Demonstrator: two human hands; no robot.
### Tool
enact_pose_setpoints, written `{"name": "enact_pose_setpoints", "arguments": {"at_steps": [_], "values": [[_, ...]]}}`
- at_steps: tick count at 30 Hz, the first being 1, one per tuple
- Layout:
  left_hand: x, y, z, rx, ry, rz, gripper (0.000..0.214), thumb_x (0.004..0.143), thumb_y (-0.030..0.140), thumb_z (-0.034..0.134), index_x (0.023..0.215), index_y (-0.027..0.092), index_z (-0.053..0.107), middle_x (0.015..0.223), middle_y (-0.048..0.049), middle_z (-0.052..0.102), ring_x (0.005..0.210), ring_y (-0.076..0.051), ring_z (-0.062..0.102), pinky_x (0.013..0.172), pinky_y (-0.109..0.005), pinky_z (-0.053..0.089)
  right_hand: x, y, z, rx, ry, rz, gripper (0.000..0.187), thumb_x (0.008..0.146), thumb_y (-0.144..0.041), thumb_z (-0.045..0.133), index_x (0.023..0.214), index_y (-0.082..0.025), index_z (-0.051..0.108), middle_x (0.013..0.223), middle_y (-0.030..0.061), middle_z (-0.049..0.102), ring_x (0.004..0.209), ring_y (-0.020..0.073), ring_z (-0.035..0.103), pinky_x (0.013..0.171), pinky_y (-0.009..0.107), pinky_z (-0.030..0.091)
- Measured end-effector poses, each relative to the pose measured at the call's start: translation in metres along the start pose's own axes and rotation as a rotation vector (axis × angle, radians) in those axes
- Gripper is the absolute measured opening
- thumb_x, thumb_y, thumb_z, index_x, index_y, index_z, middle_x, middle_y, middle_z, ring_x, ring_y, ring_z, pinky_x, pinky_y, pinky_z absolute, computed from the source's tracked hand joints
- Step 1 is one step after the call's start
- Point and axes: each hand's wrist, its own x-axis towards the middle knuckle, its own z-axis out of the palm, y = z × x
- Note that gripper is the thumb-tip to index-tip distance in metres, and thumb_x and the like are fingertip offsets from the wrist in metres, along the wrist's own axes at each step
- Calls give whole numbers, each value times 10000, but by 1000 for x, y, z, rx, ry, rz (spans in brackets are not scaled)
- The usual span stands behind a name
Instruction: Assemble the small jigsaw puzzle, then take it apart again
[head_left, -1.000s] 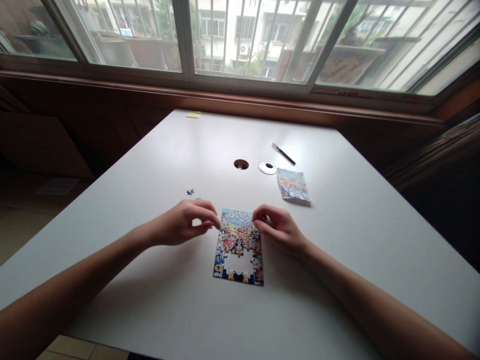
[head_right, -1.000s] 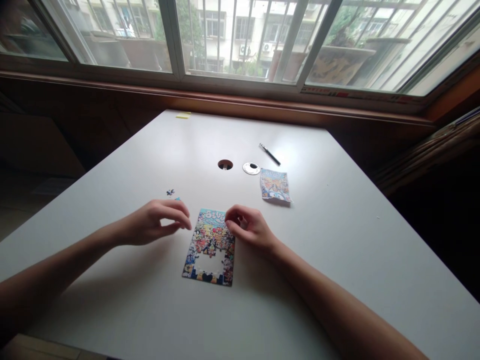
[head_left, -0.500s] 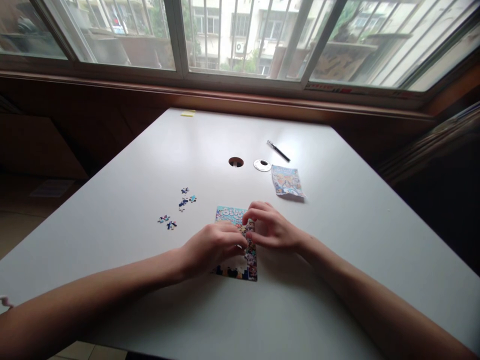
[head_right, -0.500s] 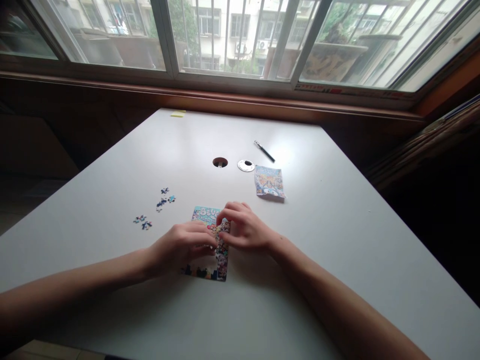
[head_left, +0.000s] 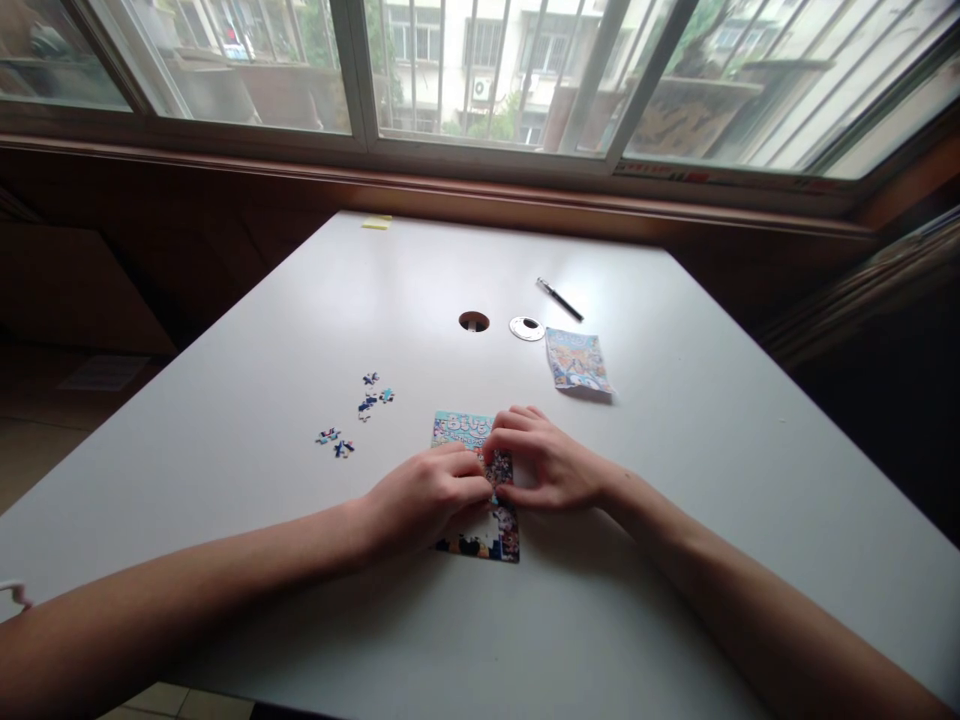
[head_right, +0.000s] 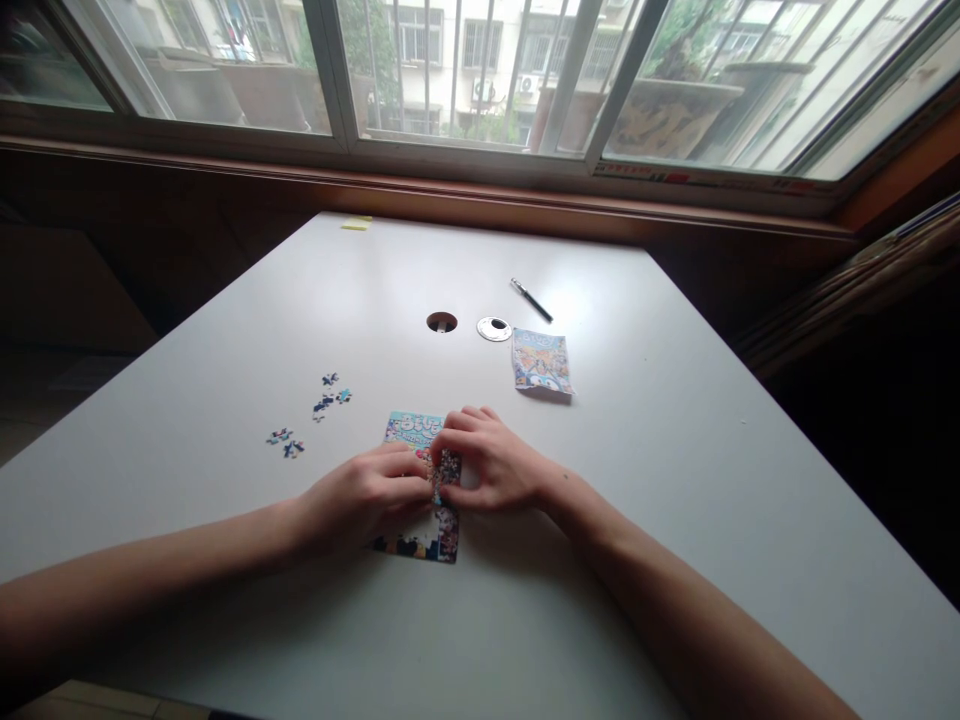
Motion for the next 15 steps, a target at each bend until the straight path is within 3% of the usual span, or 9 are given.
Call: {"name": "enact_pose_setpoints", "arguments": {"at_steps": [7, 10, 13, 15], "values": [[2, 4, -11, 153, -138, 90, 170, 881, 175, 540, 759, 142, 655, 878, -94, 613, 821, -195, 557, 788, -351, 516, 0, -2, 0, -44, -16, 25, 273, 762, -317, 688, 1003, -215, 610, 922, 40, 544, 868, 209, 479, 856, 385, 366], [5, 5, -21, 130, -187, 71, 84, 821, 180, 594, 843, 164, 673, 928, -82, 630, 860, -209, 576, 828, -380, 500, 1, -3, 0, -48, -26, 23, 298, 753, -347, 700, 1006, -217, 609, 917, 37, 538, 863, 211, 475, 855, 391, 370], [12, -2, -44, 44, -92, -1, 206, 826, 147, 574, 1007, 192, 662, 959, -57, 650, 874, -183, 601, 856, -366, 489, 1, -3, -1, -39, -25, 19, 317, 742, -358, 718, 1005, -222, 608, 915, 32, 532, 879, 216, 478, 867, 398, 375], [12, -14, -68, 75, 58, -80, 235, 847, 109, 531, 1034, 193, 645, 918, -45, 656, 861, -171, 600, 821, -338, 490, 1, -3, -2, -14, -18, 13, 319, 737, -341, 726, 1010, -223, 610, 925, 31, 528, 891, 215, 485, 886, 406, 378]]}}
